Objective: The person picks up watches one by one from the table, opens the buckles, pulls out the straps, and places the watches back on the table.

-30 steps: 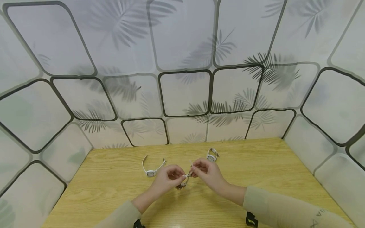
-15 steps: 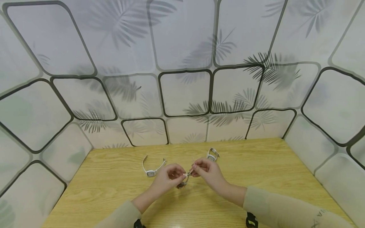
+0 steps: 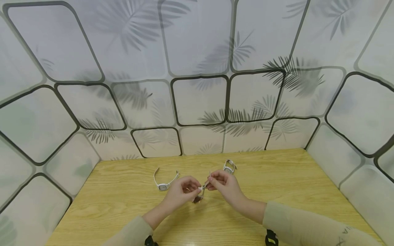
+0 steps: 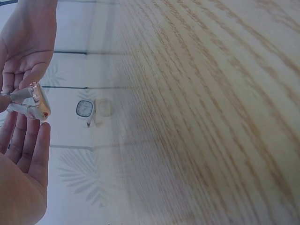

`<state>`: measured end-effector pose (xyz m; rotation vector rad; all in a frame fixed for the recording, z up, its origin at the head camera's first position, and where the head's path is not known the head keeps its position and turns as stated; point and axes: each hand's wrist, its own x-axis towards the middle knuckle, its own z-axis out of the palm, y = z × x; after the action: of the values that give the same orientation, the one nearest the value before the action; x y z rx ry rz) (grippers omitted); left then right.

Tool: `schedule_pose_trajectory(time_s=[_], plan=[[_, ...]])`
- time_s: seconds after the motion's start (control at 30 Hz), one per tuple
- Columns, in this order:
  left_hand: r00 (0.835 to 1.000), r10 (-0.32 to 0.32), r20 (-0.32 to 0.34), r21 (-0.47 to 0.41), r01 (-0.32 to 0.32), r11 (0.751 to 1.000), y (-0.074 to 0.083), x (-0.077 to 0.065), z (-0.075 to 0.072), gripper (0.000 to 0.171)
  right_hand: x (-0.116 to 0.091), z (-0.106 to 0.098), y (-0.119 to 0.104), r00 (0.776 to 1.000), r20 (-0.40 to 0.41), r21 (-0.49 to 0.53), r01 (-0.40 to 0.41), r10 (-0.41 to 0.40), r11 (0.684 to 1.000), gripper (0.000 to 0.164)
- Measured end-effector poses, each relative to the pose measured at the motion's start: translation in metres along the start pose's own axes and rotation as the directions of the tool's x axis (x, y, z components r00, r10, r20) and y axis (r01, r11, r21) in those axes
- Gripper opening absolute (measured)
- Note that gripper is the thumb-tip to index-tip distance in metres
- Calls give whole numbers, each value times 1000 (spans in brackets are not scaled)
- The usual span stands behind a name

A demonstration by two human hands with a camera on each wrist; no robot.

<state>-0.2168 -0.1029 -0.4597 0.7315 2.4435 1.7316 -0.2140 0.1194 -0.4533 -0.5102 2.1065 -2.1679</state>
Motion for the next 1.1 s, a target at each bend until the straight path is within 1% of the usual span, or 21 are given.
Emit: schedule_pose_trajectory(time_s=[0.1,0.33,0.43,0.7,0.93,1.1], plan=[[1000,-1,3,5,1,1000,1,1,0,13,0,0,0,1000,-6,-1,-2,2,1000,24],[1000,20,15,-37,-19,999,0,3,0,16,0,1,0,1000,-17,-8,-10,10,1000,24],[1000,28,13,-29,-27,999,1,4,1,13,-1,1,-1,1000,-19,-3,-14,14,1000,25],[1000,18,10,4,-18,1000,5,7,1,8,-3,1,-2,1000,-14,1,-13,13,1000,25],[999,47,18,-15,-46,999,6,9,2,10,-3,2,-3,1000,-15,4,-7,7,1000,24],[998,52,17,-20,-52,998,8,10,3,10,-3,2,-4,1000,-13,7,-4,4,1000,25]])
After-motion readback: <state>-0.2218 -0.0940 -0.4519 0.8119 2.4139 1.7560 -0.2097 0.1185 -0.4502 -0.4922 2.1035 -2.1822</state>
